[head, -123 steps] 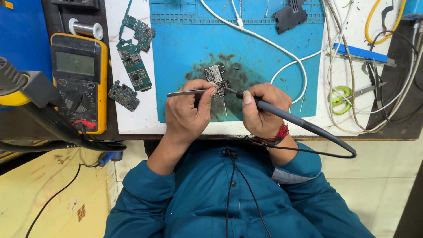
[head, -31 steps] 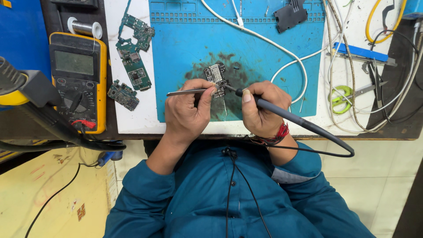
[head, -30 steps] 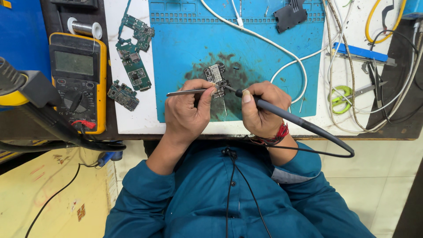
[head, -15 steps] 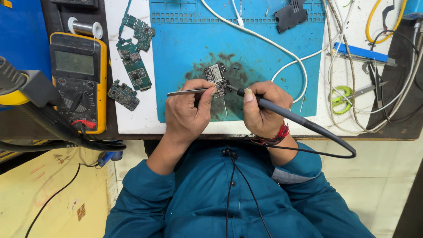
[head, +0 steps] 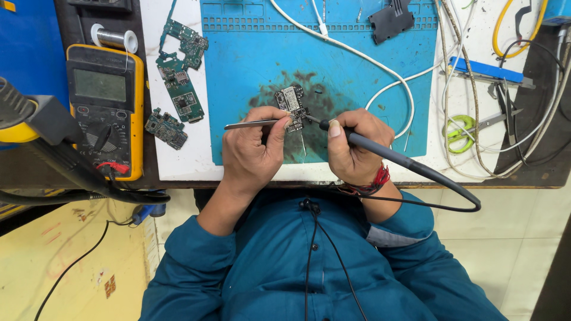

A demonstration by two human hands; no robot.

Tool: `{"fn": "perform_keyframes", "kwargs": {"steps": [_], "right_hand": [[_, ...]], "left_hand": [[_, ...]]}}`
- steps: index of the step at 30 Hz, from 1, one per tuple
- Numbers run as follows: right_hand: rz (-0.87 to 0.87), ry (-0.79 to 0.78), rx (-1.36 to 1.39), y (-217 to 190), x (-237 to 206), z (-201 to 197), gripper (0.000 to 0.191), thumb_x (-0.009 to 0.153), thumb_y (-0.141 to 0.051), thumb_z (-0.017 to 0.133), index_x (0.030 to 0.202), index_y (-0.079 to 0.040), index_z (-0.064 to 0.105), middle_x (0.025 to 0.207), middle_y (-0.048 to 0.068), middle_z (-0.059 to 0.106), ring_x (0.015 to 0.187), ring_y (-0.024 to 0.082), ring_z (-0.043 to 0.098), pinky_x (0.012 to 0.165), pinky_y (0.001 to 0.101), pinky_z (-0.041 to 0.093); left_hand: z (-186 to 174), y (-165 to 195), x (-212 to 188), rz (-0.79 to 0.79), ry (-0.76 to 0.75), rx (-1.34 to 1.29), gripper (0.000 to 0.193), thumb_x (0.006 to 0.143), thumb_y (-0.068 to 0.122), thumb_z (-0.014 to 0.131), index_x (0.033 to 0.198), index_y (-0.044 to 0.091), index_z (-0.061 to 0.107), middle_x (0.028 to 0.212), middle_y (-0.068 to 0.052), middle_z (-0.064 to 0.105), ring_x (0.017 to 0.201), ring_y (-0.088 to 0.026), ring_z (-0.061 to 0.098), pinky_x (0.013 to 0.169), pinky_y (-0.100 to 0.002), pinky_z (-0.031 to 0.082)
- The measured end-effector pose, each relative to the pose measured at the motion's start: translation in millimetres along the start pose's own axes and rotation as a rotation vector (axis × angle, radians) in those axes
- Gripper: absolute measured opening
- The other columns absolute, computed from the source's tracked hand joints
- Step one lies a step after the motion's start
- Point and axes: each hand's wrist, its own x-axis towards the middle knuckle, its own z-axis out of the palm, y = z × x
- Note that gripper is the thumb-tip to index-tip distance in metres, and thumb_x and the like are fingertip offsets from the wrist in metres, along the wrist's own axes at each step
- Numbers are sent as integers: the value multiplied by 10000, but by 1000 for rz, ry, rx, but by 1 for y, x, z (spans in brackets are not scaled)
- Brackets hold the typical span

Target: The person solders components on a small circuit board at a workbench, holding the board with tweezers in one hand and a soldering iron in the other. They periodically dip the iron or a tool into a small bowl and continue soldering different points on the board.

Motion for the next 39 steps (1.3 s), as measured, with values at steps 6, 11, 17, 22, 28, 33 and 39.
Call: {"fn": "perform_keyframes", "kwargs": {"steps": [6, 11, 17, 22, 28, 33, 39], "right_hand": [[6, 0, -6, 0, 0, 0, 135, 1023, -91, 652, 907, -34, 609, 722, 75, 604, 610, 189, 569, 557, 300, 429], [17, 9, 5, 1, 0, 1, 141, 1022, -90, 654, 904, -30, 606, 716, 77, 600, 597, 183, 559, 546, 296, 420], [9, 14, 11, 1, 1, 1, 139, 1027, -90, 653, 912, -29, 602, 733, 81, 610, 604, 181, 563, 550, 293, 425], [25, 13, 17, 0, 0, 0, 140, 1025, -88, 651, 906, -30, 603, 730, 79, 611, 600, 182, 564, 548, 294, 425], [14, 12, -17, 2, -2, 0, 154, 1030, -97, 654, 900, -31, 604, 724, 74, 595, 610, 184, 552, 558, 295, 417], [47, 50, 50, 1, -3, -1, 106, 1032, -101, 650, 978, -11, 647, 775, 85, 626, 616, 179, 559, 550, 295, 418], [-67, -63, -95, -6, 8, 4, 151, 1103, -127, 685, 1241, -68, 662, 939, 121, 706, 786, 269, 704, 705, 353, 540]], "left_hand": [[0, -1, 0, 16, 9, 2, 92, 1011, 107, 737, 1061, 49, 685, 856, -77, 735, 685, -157, 714, 603, -285, 526], [1, -2, 0, 16, 6, 4, 91, 1008, 105, 739, 1056, 51, 684, 856, -74, 735, 691, -161, 720, 607, -286, 531], [1, -1, 0, 20, 4, 11, 94, 1003, 100, 742, 1057, 51, 683, 866, -78, 739, 693, -167, 723, 611, -290, 536], [1, -1, 0, 36, 8, 12, 100, 1003, 104, 745, 1053, 50, 677, 880, -78, 739, 705, -169, 724, 618, -290, 538], [1, 0, 0, 33, 8, 7, 93, 1006, 107, 742, 1054, 55, 681, 887, -71, 741, 714, -171, 728, 627, -291, 545], [0, -1, 0, 20, 6, 12, 88, 1007, 104, 739, 1054, 53, 685, 877, -75, 741, 700, -175, 725, 618, -293, 539], [1, -2, -3, -4, 28, -56, 92, 1018, 109, 729, 1074, 53, 681, 898, -65, 749, 741, -147, 742, 646, -275, 553]]}}
